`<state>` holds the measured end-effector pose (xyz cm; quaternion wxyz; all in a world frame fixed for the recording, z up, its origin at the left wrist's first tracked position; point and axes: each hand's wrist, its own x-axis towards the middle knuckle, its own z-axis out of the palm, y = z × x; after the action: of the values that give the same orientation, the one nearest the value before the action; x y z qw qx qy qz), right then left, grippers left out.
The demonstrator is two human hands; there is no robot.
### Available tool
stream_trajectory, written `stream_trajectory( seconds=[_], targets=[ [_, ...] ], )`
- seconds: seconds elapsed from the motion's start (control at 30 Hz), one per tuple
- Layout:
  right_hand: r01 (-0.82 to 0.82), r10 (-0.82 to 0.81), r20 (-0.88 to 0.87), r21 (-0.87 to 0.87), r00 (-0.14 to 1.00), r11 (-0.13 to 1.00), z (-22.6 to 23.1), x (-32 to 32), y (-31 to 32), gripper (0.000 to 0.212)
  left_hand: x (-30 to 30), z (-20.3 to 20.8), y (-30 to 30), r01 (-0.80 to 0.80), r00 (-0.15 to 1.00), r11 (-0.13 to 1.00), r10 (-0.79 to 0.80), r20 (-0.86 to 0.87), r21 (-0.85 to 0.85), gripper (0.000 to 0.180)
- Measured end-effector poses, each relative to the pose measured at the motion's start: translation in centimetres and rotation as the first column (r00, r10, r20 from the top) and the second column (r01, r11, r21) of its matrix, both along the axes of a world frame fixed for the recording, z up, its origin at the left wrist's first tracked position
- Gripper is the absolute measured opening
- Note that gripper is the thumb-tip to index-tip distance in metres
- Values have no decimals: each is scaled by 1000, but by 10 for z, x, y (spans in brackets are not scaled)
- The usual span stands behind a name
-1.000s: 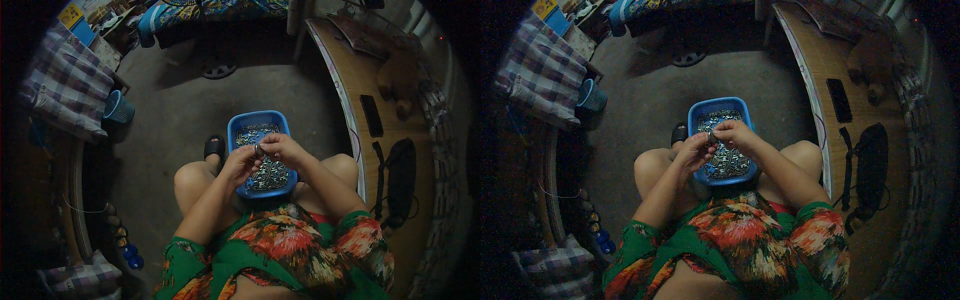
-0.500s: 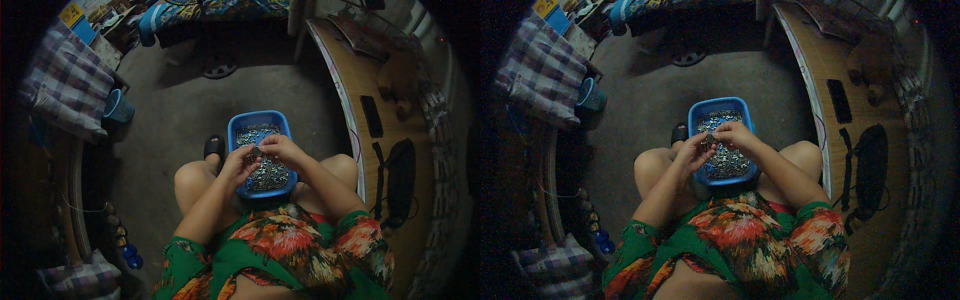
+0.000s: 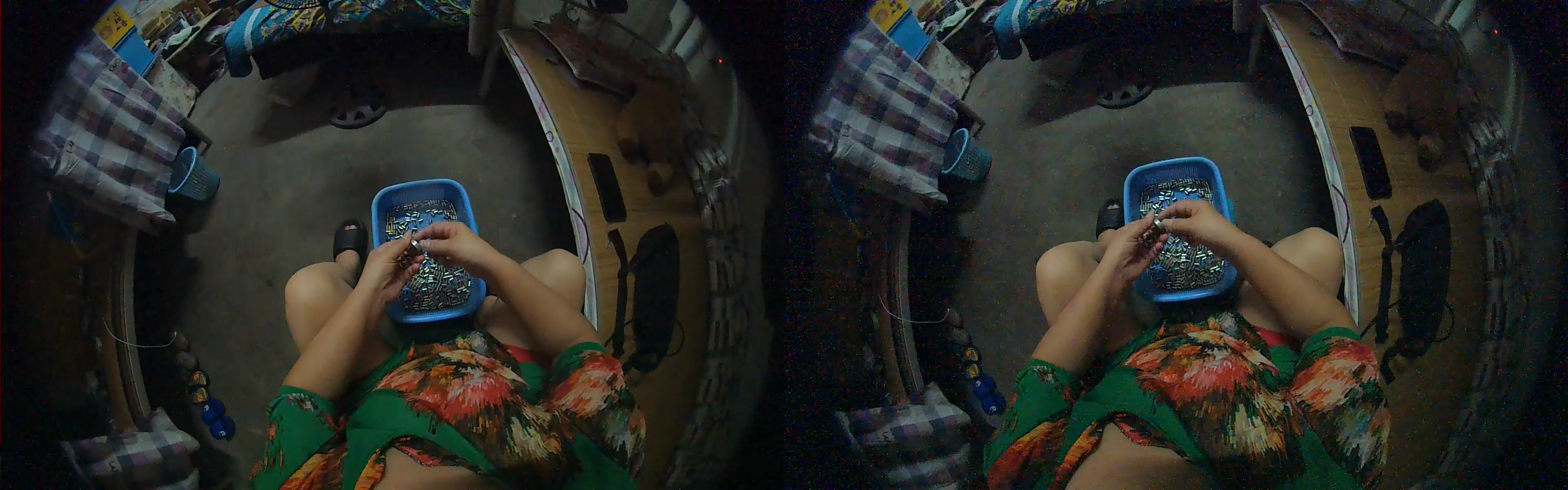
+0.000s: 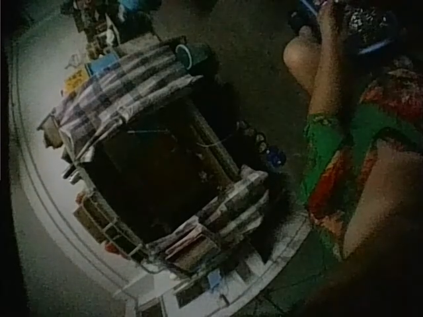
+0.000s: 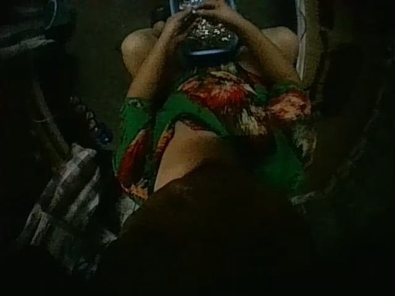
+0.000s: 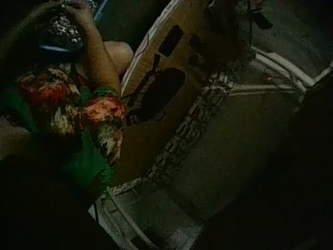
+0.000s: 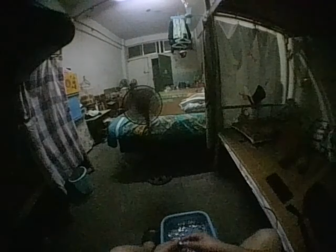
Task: Sorting and inspecting small metal hardware components inside a blue plastic bin.
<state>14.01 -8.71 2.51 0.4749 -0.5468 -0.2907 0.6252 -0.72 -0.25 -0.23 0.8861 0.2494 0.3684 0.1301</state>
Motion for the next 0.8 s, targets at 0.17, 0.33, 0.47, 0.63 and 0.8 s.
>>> stream_trajectory(
  seconds=[0.17,0.33,0.47,0.63,0.8],
  targets=[
    [30,-65,201,171,977,985,-31,1,1,16,2,4,0,43,998,999,-43,48,3,23],
    [-50,-79,558,212,826,976,-23,-2,2,16,-2,2,1,17,998,999,-19,53,42,22],
    [7,-107,502,198,858,980,-14,1,0,17,-1,6,3,-6,995,1000,6,104,-7,25],
    [188,-213,220,129,952,974,-18,15,-1,21,2,6,3,-15,955,991,55,291,-137,31],
    [53,-34,265,-66,964,996,5,4,-1,17,-4,9,4,32,941,989,18,337,-141,35]
  ],
)
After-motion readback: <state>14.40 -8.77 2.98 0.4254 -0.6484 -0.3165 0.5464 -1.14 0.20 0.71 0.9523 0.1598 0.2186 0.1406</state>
